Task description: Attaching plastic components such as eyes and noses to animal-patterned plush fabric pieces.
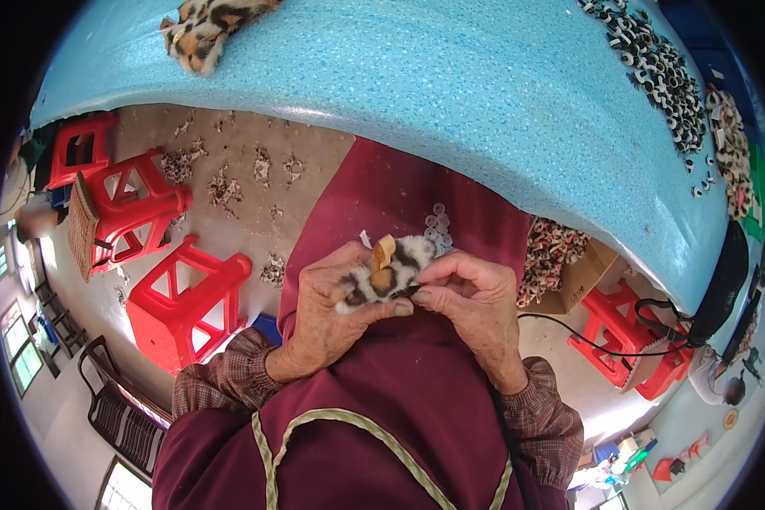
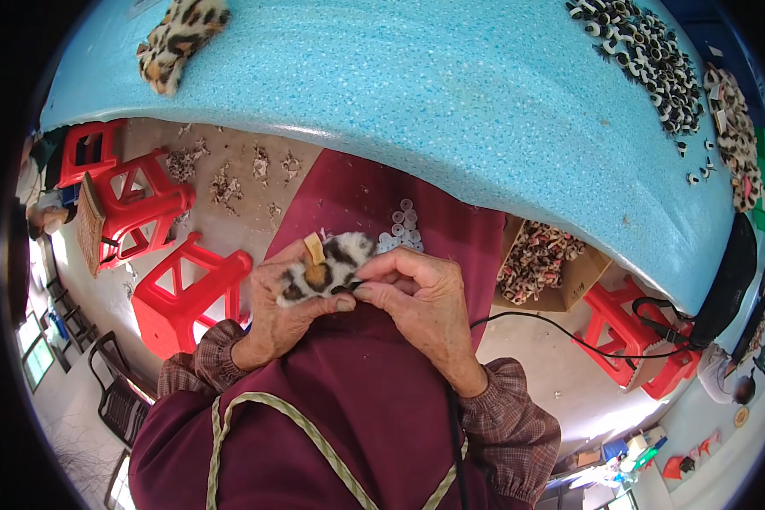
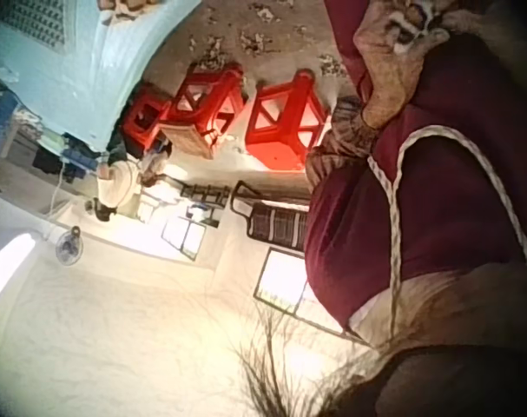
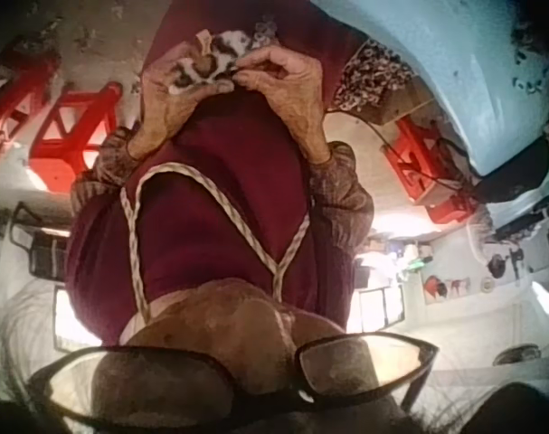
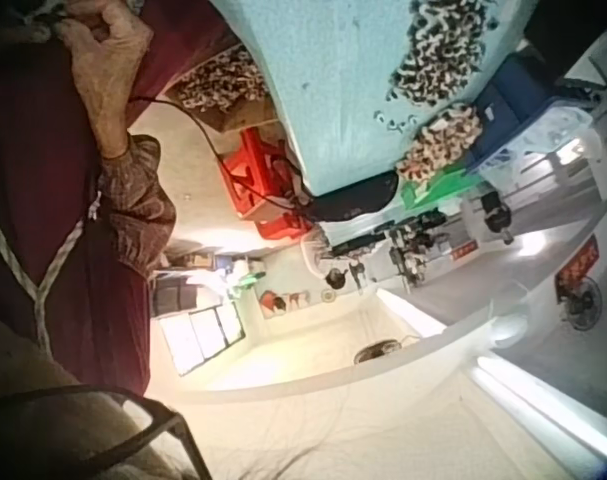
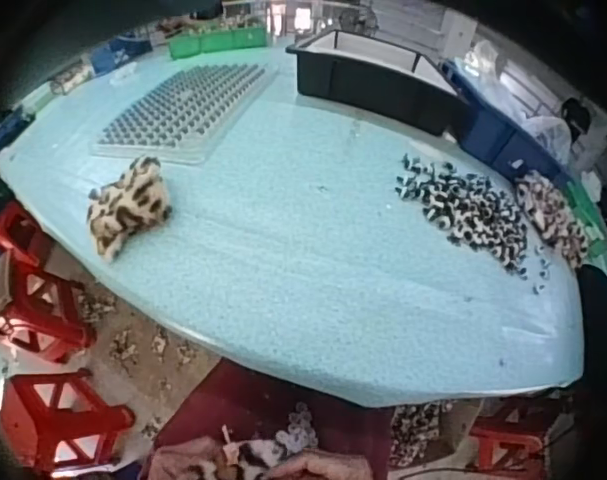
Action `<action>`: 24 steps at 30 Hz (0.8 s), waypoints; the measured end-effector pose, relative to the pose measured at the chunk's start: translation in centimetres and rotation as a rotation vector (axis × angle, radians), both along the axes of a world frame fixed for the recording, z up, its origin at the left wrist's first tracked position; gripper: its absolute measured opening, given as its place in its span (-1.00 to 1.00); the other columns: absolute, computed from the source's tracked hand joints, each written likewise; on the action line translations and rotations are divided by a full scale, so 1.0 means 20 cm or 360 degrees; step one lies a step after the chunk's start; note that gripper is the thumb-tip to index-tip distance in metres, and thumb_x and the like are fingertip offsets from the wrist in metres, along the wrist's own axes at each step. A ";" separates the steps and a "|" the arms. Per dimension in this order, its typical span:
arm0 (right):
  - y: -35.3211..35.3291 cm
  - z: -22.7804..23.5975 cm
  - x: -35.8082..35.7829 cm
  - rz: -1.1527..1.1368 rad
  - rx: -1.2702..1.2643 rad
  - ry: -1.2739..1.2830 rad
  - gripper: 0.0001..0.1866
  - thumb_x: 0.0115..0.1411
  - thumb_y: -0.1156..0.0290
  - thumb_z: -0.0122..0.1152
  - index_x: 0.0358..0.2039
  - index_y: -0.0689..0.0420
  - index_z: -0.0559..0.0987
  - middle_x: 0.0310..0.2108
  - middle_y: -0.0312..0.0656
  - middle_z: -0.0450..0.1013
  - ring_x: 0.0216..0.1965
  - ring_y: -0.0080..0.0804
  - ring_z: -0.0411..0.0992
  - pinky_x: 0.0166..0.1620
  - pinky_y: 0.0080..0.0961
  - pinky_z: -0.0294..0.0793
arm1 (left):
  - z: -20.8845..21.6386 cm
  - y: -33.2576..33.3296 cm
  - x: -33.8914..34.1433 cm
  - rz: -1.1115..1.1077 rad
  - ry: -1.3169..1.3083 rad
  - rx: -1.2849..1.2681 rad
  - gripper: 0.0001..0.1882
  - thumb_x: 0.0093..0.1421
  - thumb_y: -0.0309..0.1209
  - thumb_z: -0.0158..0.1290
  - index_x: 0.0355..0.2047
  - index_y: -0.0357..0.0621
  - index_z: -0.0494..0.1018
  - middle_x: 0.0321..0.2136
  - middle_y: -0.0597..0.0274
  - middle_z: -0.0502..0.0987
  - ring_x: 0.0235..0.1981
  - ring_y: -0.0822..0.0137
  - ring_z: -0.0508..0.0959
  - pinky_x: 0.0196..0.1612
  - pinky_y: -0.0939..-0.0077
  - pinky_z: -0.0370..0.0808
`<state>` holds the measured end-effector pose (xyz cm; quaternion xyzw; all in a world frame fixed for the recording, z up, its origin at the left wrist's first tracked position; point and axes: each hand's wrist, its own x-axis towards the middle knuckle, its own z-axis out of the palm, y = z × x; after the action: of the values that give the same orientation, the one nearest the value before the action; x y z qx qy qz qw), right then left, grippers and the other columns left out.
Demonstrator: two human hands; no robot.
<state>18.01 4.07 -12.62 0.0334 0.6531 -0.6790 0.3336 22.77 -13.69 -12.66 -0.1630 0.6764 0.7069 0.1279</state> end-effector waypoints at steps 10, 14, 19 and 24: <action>0.05 0.01 0.01 -0.0090 -0.0217 -0.0403 -0.92 0.08 0.66 0.18 -0.38 0.30 0.59 -0.50 -0.22 0.51 -0.49 -0.60 0.46 -0.41 -0.71 0.48 | -0.01 -0.06 0.01 -0.0395 0.0053 -0.0188 -0.62 -0.16 -0.38 0.37 -0.37 -0.27 0.48 -0.47 0.30 0.40 -0.41 0.43 0.41 -0.36 0.53 0.38; 0.04 -0.05 -0.04 -0.0103 -0.0340 -0.0098 -0.78 0.04 0.76 0.09 -0.28 0.31 0.57 -0.21 -0.16 0.47 -0.20 -0.54 0.44 -0.16 -0.62 0.48 | 0.00 -0.05 0.03 -0.0576 -0.0290 0.0395 -0.63 -0.09 -0.37 0.34 -0.33 -0.27 0.45 -0.41 0.34 0.38 -0.32 0.49 0.39 -0.22 0.53 0.37; 0.04 -0.09 0.05 0.0107 -0.0500 -0.0145 -0.74 0.01 0.83 -0.02 -0.29 0.32 0.50 -0.28 -0.23 0.42 -0.21 -0.60 0.40 -0.14 -0.68 0.43 | 0.02 -0.05 0.02 -0.0460 -0.0430 0.0546 -0.56 -0.06 -0.41 0.33 -0.19 -0.21 0.42 -0.37 0.45 0.40 -0.25 0.59 0.38 -0.12 0.63 0.35; 0.02 -0.05 0.11 0.0121 -0.0314 -0.0086 -0.87 0.08 0.72 0.08 -0.36 0.24 0.41 -0.39 -0.32 0.36 -0.36 -0.67 0.36 -0.27 -0.73 0.38 | 0.00 -0.04 0.08 -0.0143 -0.0367 0.0593 -0.58 0.02 -0.44 0.27 -0.12 -0.20 0.38 -0.34 0.43 0.44 -0.28 0.62 0.41 -0.17 0.68 0.38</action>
<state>20.30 4.38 -13.60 -0.0062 0.5746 -0.7258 0.3781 24.33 -14.54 -12.72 -0.1858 0.5215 0.7899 0.2636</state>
